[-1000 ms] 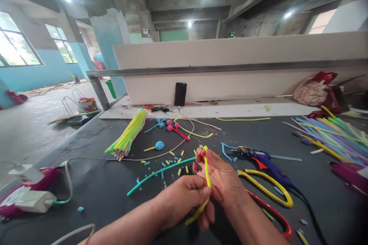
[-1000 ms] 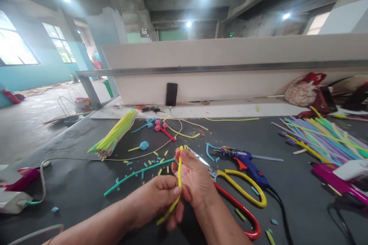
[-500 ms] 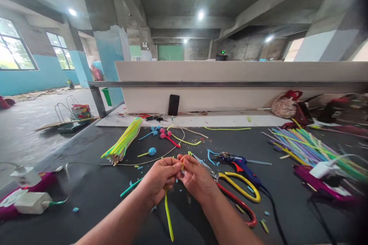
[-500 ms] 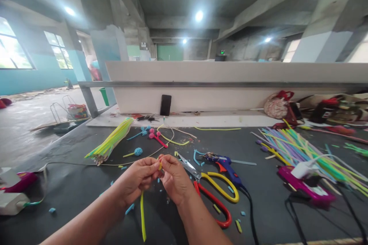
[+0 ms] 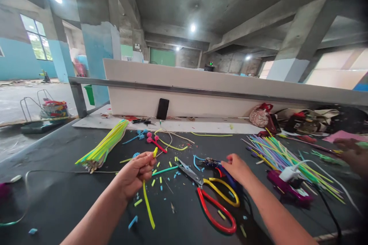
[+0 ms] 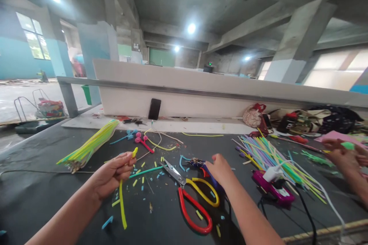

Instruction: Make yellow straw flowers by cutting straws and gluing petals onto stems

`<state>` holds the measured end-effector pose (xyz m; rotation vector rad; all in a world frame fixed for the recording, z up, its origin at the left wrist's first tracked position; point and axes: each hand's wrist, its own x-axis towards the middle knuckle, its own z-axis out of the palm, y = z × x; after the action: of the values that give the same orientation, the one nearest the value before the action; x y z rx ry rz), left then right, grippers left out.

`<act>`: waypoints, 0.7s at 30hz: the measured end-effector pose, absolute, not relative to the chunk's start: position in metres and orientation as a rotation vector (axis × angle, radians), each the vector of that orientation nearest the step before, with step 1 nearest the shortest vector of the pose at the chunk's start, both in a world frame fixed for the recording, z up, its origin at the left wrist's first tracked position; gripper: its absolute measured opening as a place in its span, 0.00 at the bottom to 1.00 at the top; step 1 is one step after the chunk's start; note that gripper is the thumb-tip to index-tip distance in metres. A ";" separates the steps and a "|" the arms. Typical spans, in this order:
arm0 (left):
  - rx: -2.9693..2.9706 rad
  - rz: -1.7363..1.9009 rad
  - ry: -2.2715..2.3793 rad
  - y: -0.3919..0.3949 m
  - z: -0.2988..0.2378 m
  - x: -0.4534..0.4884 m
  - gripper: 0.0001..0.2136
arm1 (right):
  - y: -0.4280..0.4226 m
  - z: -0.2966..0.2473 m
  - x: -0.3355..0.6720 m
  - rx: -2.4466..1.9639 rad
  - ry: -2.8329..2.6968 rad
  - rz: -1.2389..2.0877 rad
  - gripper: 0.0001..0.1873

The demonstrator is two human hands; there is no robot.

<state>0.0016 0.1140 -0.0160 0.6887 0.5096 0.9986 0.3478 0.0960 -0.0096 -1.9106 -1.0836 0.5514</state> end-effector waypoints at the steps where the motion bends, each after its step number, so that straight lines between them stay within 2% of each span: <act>1: 0.676 1.003 0.508 0.114 -0.017 0.001 0.09 | 0.096 -0.017 0.358 -2.000 -1.090 0.535 0.14; 5: 0.629 1.010 0.499 0.112 -0.018 0.005 0.07 | 0.094 -0.035 0.375 -2.175 -1.136 0.502 0.13; 9: 0.610 0.983 0.482 0.111 -0.019 0.010 0.05 | 0.093 -0.032 0.380 -2.135 -1.136 0.608 0.12; 15: 0.610 0.910 0.456 0.110 -0.022 0.015 0.06 | 0.076 -0.015 0.380 -1.844 -1.020 0.994 0.10; 21: 0.649 0.824 0.451 0.105 -0.025 0.020 0.07 | 0.060 0.004 0.369 -1.464 -0.848 1.109 0.11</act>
<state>0.0202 0.1046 -0.0247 0.6493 0.4508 0.8235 0.3689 0.0605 0.0043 -1.4643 -0.8480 1.1093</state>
